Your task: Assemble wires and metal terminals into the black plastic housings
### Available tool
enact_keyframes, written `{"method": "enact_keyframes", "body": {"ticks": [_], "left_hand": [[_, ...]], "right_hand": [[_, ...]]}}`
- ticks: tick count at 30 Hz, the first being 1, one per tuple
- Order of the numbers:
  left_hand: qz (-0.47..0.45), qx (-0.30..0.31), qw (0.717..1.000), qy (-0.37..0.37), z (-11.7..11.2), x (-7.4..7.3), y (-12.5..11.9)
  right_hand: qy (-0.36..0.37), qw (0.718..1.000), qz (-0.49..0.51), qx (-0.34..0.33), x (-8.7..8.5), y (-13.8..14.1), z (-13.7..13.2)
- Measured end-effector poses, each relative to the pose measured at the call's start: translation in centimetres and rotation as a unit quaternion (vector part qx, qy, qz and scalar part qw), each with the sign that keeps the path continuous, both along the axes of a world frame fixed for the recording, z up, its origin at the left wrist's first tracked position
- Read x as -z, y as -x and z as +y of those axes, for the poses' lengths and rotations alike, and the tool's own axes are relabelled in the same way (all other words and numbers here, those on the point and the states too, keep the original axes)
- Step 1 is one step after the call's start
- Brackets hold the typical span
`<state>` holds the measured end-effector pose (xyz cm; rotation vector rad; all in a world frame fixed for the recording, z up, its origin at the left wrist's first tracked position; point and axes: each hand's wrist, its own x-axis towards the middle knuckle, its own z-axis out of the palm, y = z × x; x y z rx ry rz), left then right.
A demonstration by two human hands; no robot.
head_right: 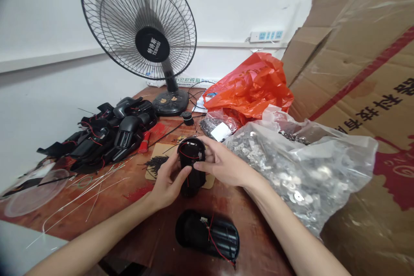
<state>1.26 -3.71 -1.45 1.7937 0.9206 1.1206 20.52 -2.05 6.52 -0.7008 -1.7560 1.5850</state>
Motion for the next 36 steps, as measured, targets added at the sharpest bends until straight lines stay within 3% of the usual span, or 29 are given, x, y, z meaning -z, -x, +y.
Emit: {"method": "enact_keyframes", "body": {"ticks": [6, 10, 25, 36], "left_hand": [[0.036, -0.003, 0.999, -0.010, 0.2, 0.4, 0.4], [0.024, 0.000, 1.000, 0.006, 0.1, 0.6, 0.3], [-0.033, 0.011, 0.994, 0.107, -0.2, -0.9, -0.5], [-0.054, 0.001, 0.991, 0.126, -0.1, -1.0, -0.7]], "right_hand": [[0.004, 0.999, 0.000, -0.041, 0.2, -0.9, 0.3], [-0.015, 0.999, -0.012, -0.030, 0.4, -0.8, 0.3], [-0.036, 0.999, -0.030, 0.009, 0.7, -0.1, -0.1], [-0.075, 0.991, -0.099, 0.047, 0.8, -0.1, -0.1]]}}
